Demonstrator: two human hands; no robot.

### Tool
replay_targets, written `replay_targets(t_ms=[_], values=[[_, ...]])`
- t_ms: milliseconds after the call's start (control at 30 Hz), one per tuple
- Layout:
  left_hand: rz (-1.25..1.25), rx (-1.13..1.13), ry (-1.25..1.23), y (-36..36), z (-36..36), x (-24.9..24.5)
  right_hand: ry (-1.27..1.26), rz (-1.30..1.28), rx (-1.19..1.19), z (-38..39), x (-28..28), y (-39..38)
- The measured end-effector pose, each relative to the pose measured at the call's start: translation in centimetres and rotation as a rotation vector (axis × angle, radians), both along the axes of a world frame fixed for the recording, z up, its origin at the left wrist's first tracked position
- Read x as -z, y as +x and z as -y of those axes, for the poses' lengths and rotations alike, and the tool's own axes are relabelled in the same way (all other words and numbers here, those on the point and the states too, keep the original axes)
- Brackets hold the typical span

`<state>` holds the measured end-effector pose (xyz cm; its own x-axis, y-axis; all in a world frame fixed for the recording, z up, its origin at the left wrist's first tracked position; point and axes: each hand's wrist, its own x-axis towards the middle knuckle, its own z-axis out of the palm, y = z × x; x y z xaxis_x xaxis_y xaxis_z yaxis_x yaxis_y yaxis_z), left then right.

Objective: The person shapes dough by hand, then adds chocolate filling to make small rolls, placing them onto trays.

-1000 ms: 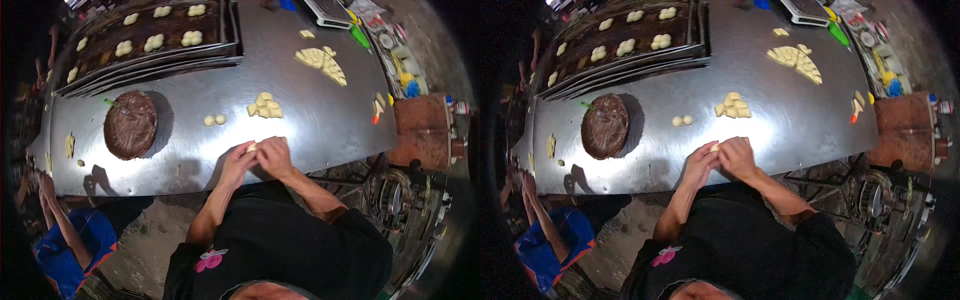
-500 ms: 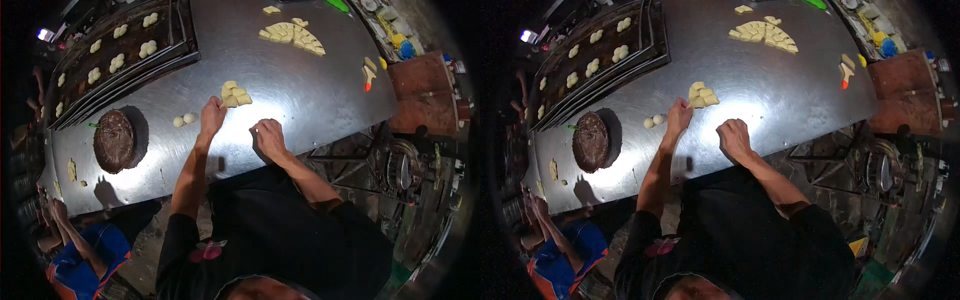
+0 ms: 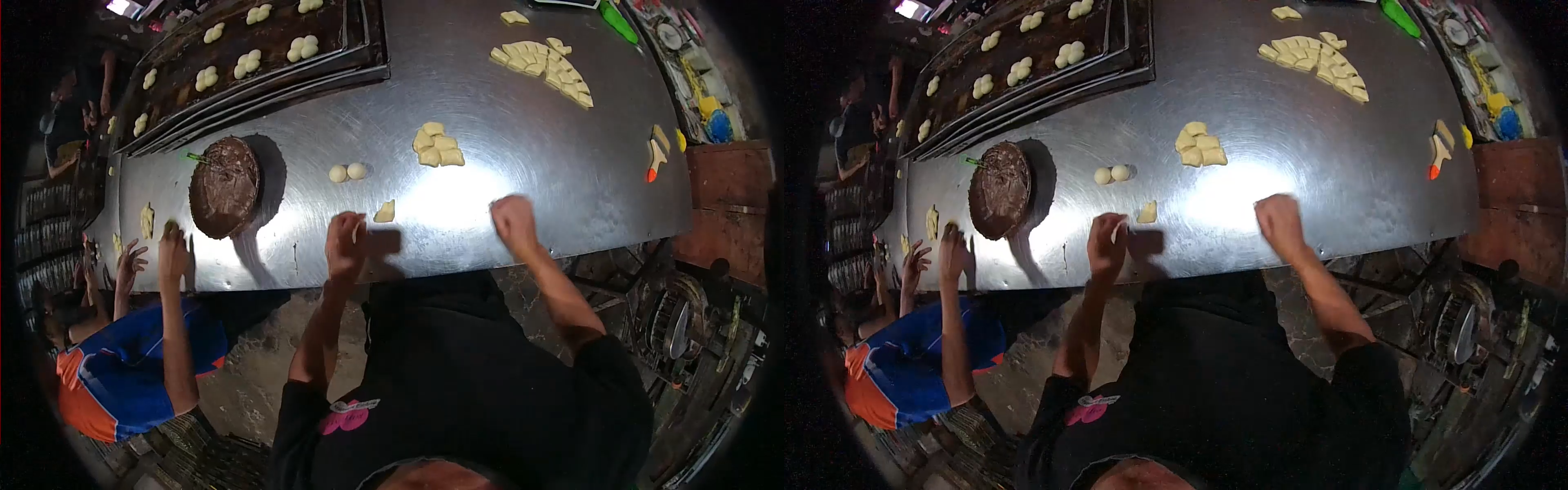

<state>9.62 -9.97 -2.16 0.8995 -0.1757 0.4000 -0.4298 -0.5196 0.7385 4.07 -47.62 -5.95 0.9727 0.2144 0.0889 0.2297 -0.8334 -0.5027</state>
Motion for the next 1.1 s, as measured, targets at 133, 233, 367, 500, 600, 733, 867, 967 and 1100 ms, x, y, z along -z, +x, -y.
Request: replay_targets(t_ms=[133, 233, 367, 500, 600, 733, 867, 967, 1100], values=[[0.026, -0.008, 0.276, 1.6, 2.4, 0.4, 0.277, 0.384, 0.462, -5.7, -1.9, 6.4], [0.008, 0.072, 0.305, 1.8, 2.8, 1.7, 0.341, 0.279, 0.154, -7.7, -2.4, 1.6], [-0.680, -0.006, -0.374, 0.3, 1.4, -0.3, 0.079, 0.248, 0.197, -1.4, -0.9, 0.0], [-0.919, -0.039, -0.655, 1.1, 0.9, -3.5, 0.288, 0.356, 0.452, -6.8, -2.0, 5.6], [-0.902, -0.111, -0.760, 1.1, -2.3, -4.4, 0.257, 0.233, 0.250, -8.9, -2.1, 0.1], [-0.863, -0.375, -0.871, -0.7, -9.2, -5.3, 0.219, 0.063, 0.348, -6.9, -6.0, -1.5], [-0.745, -0.240, -0.975, -3.2, -13.6, -1.8, 0.565, -0.198, 0.384, -12.4, -7.7, 7.2], [-0.881, -0.401, -0.917, -3.8, -12.6, -4.3, 0.483, -0.107, 0.139, -20.1, -8.3, 15.1], [-0.805, -0.374, -0.882, -6.2, -13.0, -3.1, 0.326, -0.026, -0.091, -26.9, -5.8, 20.9]])
